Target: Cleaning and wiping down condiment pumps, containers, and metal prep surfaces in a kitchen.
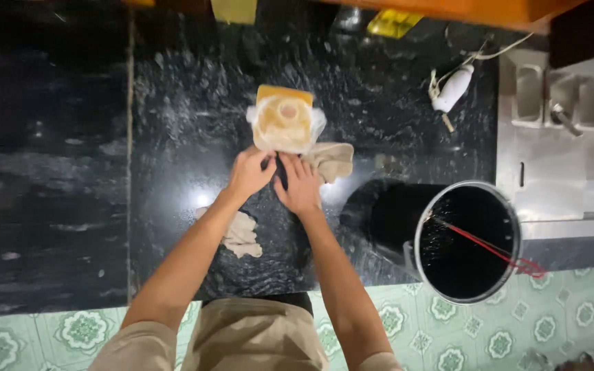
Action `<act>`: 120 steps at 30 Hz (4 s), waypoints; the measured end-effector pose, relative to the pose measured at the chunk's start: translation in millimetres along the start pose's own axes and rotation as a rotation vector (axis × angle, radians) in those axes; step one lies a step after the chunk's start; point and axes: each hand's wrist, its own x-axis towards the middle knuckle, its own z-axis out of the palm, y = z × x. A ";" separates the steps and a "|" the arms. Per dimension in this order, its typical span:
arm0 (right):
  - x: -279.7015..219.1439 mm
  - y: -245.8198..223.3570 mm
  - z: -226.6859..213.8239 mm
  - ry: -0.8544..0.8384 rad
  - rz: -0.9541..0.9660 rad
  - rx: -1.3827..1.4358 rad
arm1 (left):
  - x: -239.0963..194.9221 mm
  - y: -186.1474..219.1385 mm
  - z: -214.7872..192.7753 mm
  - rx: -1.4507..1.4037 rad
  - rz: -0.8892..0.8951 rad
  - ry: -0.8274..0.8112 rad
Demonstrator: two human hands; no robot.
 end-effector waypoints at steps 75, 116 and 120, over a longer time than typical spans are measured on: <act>-69.6 -49.9 13.8 0.195 0.186 0.510 | -151.8 19.5 -34.3 0.506 -0.118 0.250; -315.7 116.0 -141.0 0.486 1.082 0.205 | -103.1 219.2 158.6 -0.267 -0.045 -0.304; -395.9 238.5 -77.6 0.851 0.938 0.740 | -96.1 220.1 170.3 -0.236 -0.098 -0.240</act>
